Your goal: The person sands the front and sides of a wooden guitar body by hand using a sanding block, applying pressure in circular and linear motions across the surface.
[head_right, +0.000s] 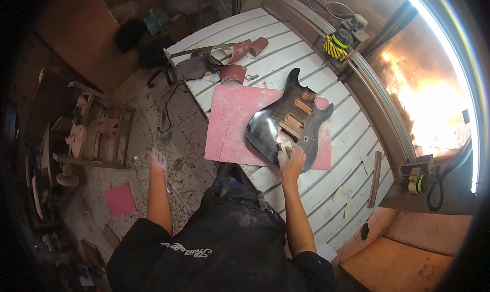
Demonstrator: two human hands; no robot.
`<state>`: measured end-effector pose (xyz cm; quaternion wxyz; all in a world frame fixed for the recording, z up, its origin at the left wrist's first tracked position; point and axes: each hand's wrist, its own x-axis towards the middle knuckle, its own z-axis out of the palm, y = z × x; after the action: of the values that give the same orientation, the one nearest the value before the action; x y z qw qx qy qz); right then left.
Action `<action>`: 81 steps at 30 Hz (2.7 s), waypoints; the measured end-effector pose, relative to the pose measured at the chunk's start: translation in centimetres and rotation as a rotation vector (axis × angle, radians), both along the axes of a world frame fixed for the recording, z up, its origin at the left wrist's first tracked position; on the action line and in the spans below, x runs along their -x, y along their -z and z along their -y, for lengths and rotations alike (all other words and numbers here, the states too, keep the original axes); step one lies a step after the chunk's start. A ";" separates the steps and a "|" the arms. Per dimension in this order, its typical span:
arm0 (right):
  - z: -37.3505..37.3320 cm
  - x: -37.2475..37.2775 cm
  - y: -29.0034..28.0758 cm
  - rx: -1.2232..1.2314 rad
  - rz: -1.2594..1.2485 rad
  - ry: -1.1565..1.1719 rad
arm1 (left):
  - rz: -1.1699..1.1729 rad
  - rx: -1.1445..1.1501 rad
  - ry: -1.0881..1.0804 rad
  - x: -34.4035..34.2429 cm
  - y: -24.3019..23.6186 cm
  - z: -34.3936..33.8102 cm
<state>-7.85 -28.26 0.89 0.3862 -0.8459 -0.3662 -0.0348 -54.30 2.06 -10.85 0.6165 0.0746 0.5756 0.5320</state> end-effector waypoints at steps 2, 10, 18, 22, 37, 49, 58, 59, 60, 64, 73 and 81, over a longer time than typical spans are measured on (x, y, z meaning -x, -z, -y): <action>0.6 -0.4 0.2 0.012 -0.028 0.057 | -0.009 0.013 0.011 0.4 1.1 0.8; 4.3 -2.1 0.0 -0.214 -0.210 0.253 | -0.208 0.027 0.250 -6.7 -0.5 3.1; 12.7 -1.9 1.1 -0.177 -0.362 0.491 | -0.550 -0.494 0.890 -25.0 -8.3 3.3; 15.2 -1.5 1.5 -0.157 -0.389 0.519 | -0.716 -0.414 1.130 -34.0 -9.3 0.5; 8.1 1.0 -1.4 -0.118 -0.219 0.189 | -0.956 -1.015 1.228 -45.5 -7.4 0.0; 1.3 1.1 0.0 0.056 0.097 -0.142 | -1.373 -1.096 1.407 -46.0 -11.6 7.6; 1.8 1.3 0.9 0.155 0.169 -0.188 | -1.346 -1.072 1.398 -46.4 -11.5 7.8; 0.5 1.2 1.0 0.170 0.207 -0.180 | -1.340 -1.056 1.393 -46.4 -11.4 7.9; -0.5 1.1 0.9 0.171 0.200 -0.176 | -1.338 -1.070 1.389 -46.6 -11.3 7.9; 2.4 1.4 0.3 0.144 0.149 -0.247 | -1.293 -1.055 1.458 -45.8 -10.9 6.0; -0.4 1.2 1.2 0.198 0.203 -0.244 | -1.196 -1.054 1.508 -45.7 -10.5 5.8; 0.0 0.4 1.4 0.180 0.180 -0.279 | -1.159 -1.057 1.465 -46.2 -10.9 6.5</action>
<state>-8.25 -28.26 -0.51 0.2756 -0.8116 -0.5146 -0.0237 -8.07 -4.42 0.08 0.3078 0.9001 0.2923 0.0978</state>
